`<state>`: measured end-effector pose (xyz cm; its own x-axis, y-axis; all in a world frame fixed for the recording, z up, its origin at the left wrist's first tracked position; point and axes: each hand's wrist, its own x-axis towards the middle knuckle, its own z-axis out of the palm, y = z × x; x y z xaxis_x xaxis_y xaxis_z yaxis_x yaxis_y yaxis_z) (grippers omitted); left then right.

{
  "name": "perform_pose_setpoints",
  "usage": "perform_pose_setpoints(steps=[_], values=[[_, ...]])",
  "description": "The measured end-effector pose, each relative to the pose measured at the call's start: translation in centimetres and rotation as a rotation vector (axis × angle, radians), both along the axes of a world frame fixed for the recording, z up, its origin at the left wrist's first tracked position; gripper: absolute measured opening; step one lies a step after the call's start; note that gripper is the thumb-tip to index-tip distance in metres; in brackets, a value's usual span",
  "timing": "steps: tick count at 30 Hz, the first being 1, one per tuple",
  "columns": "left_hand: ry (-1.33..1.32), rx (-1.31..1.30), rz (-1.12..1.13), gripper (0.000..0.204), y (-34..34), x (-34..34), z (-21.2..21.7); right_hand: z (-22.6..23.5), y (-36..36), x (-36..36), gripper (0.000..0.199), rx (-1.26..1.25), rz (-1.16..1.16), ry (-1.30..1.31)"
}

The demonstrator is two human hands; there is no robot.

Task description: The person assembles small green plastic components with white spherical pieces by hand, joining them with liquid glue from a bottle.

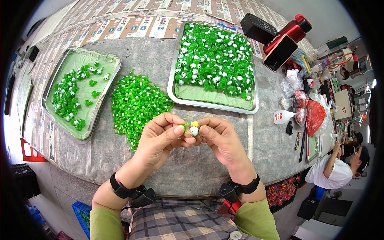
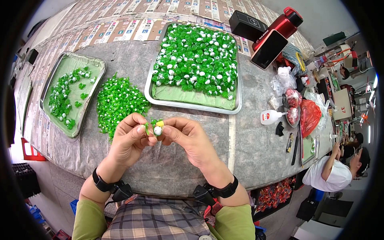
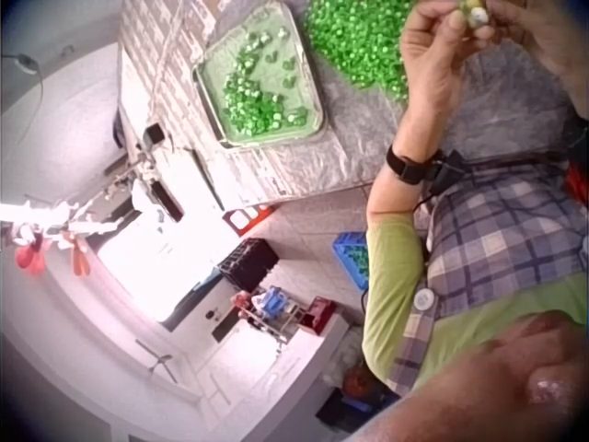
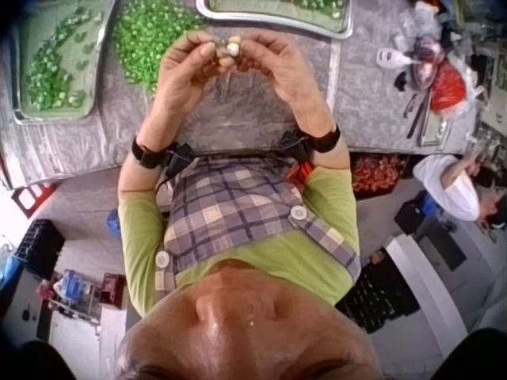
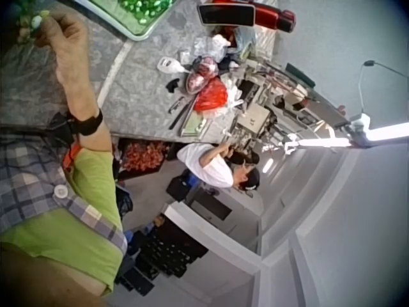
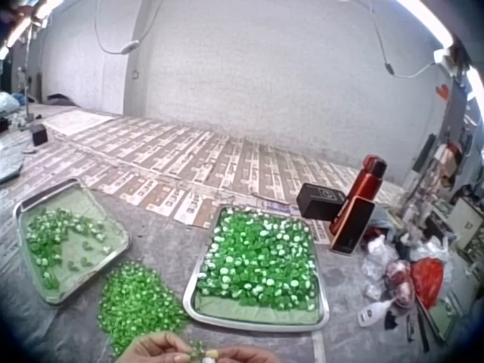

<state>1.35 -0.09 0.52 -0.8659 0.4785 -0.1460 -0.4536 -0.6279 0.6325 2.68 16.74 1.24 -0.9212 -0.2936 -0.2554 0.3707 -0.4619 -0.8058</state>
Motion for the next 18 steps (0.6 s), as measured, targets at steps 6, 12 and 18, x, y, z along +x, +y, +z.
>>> perform_pose_setpoints(steps=[6, 12, 18], values=[[-0.001, -0.004, -0.008, 0.013, -0.01, -0.01, 0.05, 0.12, -0.05, 0.02, 0.017, 0.008, 0.021, 0.008], [-0.025, 0.006, 0.005, 0.013, 0.1, -0.08, -0.17, -0.02, 0.14, 0.01, 0.014, -0.152, 0.009, -0.019], [-0.037, 0.029, 0.017, 0.013, 0.12, -0.17, -0.28, -0.29, 0.6, -0.11, 0.012, -0.335, 0.033, -0.093]])
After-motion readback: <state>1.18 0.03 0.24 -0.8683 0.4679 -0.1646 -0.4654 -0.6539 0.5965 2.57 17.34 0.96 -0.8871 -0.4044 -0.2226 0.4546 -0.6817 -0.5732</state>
